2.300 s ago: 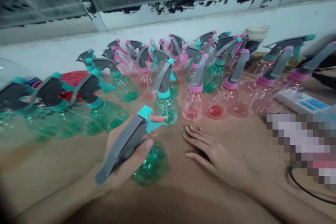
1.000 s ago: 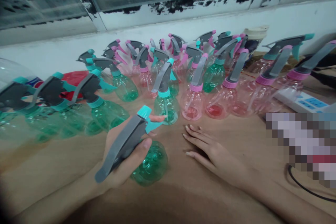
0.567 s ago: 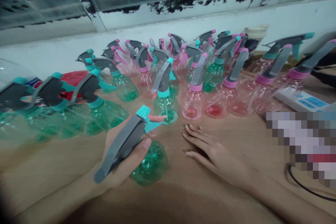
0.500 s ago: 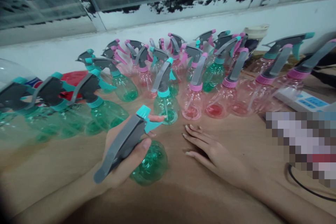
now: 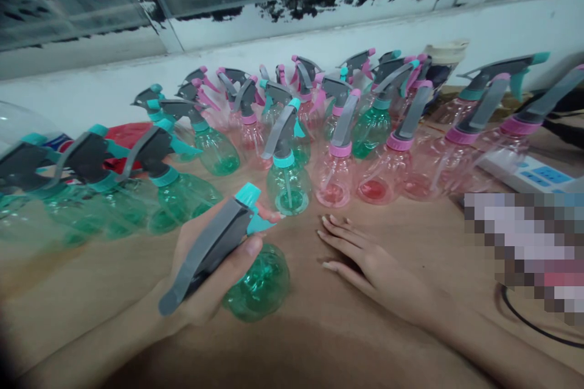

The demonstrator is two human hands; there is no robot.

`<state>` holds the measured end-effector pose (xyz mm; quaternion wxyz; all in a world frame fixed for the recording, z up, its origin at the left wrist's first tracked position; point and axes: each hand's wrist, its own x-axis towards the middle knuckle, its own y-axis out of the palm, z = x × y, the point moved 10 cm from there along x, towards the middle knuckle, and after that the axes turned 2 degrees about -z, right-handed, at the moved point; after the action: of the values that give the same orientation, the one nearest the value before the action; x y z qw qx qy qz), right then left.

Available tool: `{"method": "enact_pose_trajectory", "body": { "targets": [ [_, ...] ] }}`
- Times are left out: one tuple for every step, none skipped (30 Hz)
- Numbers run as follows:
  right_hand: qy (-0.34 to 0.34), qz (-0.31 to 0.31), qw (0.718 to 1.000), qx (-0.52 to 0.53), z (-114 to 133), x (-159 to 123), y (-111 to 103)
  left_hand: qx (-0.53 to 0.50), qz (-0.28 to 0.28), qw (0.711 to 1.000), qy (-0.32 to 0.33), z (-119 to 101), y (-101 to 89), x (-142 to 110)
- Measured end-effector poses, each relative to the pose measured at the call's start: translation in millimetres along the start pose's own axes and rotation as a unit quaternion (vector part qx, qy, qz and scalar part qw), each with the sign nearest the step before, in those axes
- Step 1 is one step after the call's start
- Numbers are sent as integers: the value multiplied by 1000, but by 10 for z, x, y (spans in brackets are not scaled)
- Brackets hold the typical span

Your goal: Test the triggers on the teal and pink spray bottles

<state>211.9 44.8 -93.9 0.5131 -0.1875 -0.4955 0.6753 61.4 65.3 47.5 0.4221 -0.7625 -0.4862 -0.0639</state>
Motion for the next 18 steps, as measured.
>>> {"method": "enact_pose_trajectory", "body": {
  "targets": [
    [2, 0, 1000, 4, -6, 0, 2, 2, 2, 1000, -6, 8, 0, 3],
    [4, -1, 1000, 6, -10, 0, 2, 2, 1, 1000, -9, 11, -4, 5],
    [4, -2, 1000, 6, -12, 0, 1, -1, 0, 1000, -10, 13, -9, 6],
    [4, -2, 1000, 7, -11, 1, 1, -4, -1, 1000, -10, 16, -11, 5],
    [3, -3, 1000, 7, -9, 2, 0, -7, 0, 1000, -11, 20, -9, 3],
    [3, -4, 1000, 7, -8, 2, -1, -9, 0, 1000, -10, 22, -4, 0],
    [2, -4, 1000, 6, -8, 3, -1, -11, 2, 1000, -9, 25, 5, -3],
    [2, -3, 1000, 6, -9, 3, 1, -11, 1, 1000, -10, 30, 11, -5],
    [2, -3, 1000, 5, -10, 4, 1, -10, -1, 1000, -13, 40, 16, -8],
    [2, -4, 1000, 4, -12, 6, 2, -9, -7, 1000, -18, 52, 15, -11],
    [1, -3, 1000, 3, -13, 8, 4, -6, -14, 1000, -24, 64, 10, -14],
    [0, -3, 1000, 2, -13, 11, 6, -3, -22, 999, -28, 73, 3, -17],
    [0, -3, 1000, 3, -11, 14, 5, -2, -28, 999, -29, 76, -4, -20],
    [0, -4, 1000, 3, -8, 17, 1, -2, -33, 999, -26, 70, -10, -24],
    [0, -6, 1000, 4, -2, 19, -5, -3, -33, 999, -23, 66, -10, -27],
    [1, -8, 1000, 7, 10, 19, -16, -7, -32, 999, -21, 64, -8, -31],
    [2, -11, 1000, 11, 30, 18, -31, -14, -26, 999, -24, 69, -1, -35],
    [3, -13, 1000, 17, 59, 14, -45, -23, -19, 999, -31, 83, 10, -40]
  ]
}}
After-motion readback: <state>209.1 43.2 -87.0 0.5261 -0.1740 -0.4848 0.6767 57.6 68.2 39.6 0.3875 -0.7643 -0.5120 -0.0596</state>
